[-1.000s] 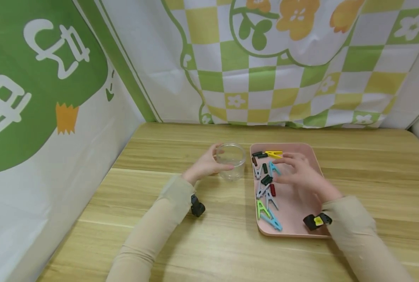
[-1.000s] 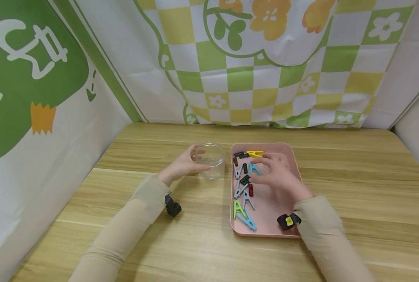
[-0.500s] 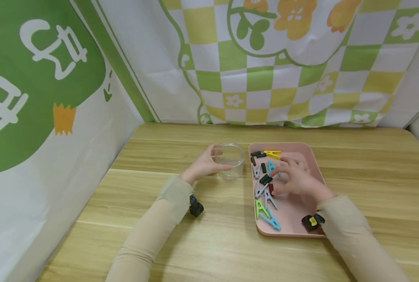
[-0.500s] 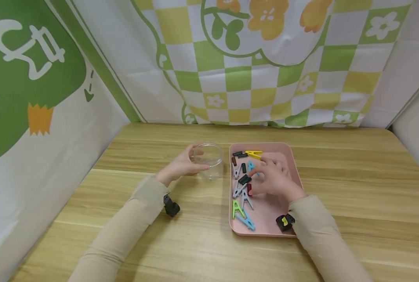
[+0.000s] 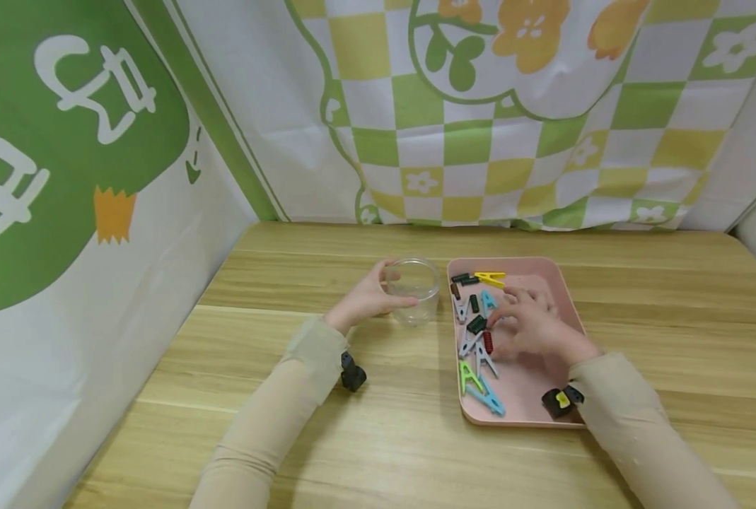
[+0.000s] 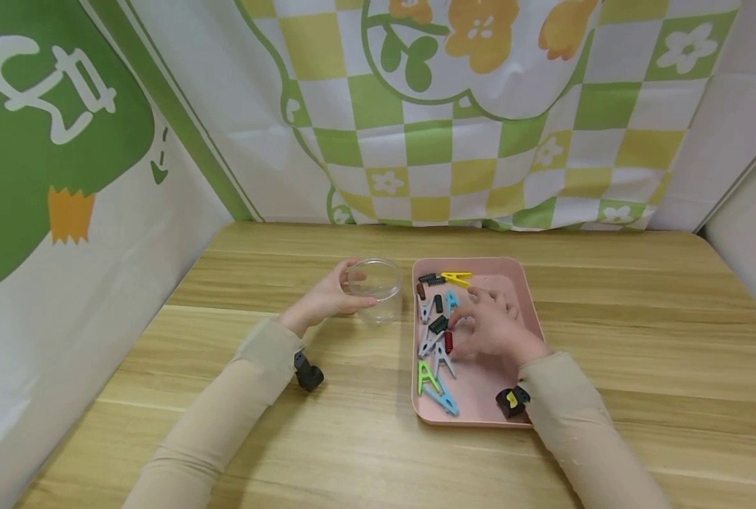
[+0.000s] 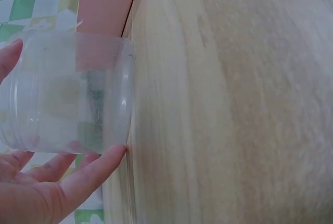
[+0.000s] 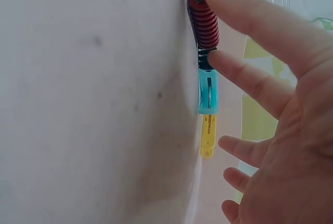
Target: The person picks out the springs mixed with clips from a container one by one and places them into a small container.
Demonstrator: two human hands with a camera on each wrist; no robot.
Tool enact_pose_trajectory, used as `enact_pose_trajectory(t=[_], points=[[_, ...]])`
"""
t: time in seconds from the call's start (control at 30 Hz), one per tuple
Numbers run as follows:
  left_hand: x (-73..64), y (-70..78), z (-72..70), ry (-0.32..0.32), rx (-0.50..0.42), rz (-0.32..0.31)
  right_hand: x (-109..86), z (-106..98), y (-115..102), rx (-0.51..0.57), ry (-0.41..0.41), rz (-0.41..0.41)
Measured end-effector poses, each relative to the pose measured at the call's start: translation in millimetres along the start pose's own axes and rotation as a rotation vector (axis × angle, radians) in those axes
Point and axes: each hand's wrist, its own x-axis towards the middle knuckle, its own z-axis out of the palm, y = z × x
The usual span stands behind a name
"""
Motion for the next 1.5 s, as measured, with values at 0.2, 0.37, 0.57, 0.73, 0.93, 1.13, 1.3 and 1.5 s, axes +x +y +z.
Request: enact_pose_trajectory(t=[0.2, 0.37, 0.57, 0.73, 0.93, 1.13, 1.3, 1.5], points=[[-0.9, -0.1, 0.1, 0.003, -0.002, -0.003, 0.7, 2.5, 2.3, 0.007, -0.015, 0.024], [-1.2, -0.2, 0.5, 0.000, -0.003, 0.000, 1.3, 4.5, 2.6, -0.014, -0.007, 0.025], [-1.6, -1.5, 0.9, -0.001, -0.007, -0.005, 1.5, 7.4, 3.3, -0.038, 0.002, 0.003], [-1.9, -2.0, 1.2, -0.009, -0.008, -0.005, 1.8, 8.7, 4.1, -0.051, 0.002, -0.005], [-2.3, -1.0, 1.0, -0.007, -0.006, -0.007, 2.0, 8.1, 2.1, -0.031, -0.007, 0.017], [-2.0, 0.0, 0.9, -0.001, -0.004, -0.012, 1.9, 7.5, 1.3, -0.001, -0.016, 0.016], [0.0, 0.1, 0.6, 0.005, -0.012, -0.006, 3.5, 7.0, 1.0, -0.005, -0.015, 0.015], [2.1, -0.2, 1.0, 0.005, -0.017, -0.006, 3.7, 6.6, 1.9, -0.041, -0.011, 0.012]])
